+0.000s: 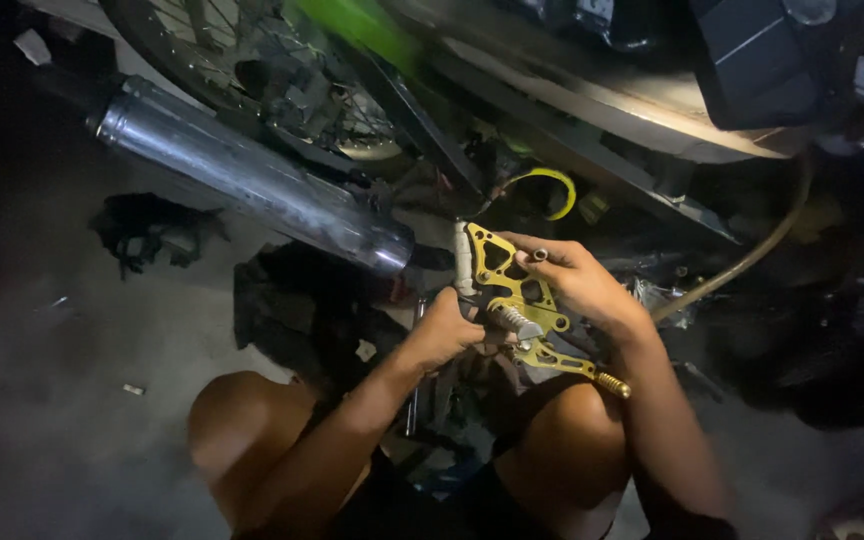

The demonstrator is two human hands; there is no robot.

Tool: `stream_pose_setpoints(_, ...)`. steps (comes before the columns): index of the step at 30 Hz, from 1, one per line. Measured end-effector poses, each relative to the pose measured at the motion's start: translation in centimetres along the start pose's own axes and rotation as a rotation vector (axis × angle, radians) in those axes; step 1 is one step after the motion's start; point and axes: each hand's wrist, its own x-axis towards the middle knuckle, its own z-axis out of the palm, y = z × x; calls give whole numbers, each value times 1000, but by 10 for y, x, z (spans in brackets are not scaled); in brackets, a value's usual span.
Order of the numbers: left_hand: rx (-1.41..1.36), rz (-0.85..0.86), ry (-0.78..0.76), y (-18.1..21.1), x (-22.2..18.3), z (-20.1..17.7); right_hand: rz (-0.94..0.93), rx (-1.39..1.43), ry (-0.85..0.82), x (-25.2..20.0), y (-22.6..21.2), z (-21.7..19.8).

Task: Installing a gold-colored rearset assembly onto a motorcycle using a wrench.

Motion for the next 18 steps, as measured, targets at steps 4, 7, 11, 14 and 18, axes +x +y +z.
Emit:
stream_pose_setpoints(4, -389, -32, 74, -6, -5, 0, 36, -28, 16, 1, -13, 5)
stream_pose_setpoints(7, -241, -89, 61, 54, -39, 0, 69, -83, -28, 11, 0, -6)
stream_pose_setpoints(11, -162, 2, 50, -23, 10, 6, 92, -54, -45, 21, 18, -12)
stream_pose_setpoints(14, -32, -86, 71, -57, 27, 18, 112, -99, -34, 16, 14, -11)
stream_pose_setpoints(18, 9, -103, 44, -40, 11, 8, 134, -265, 20, 12, 18, -23)
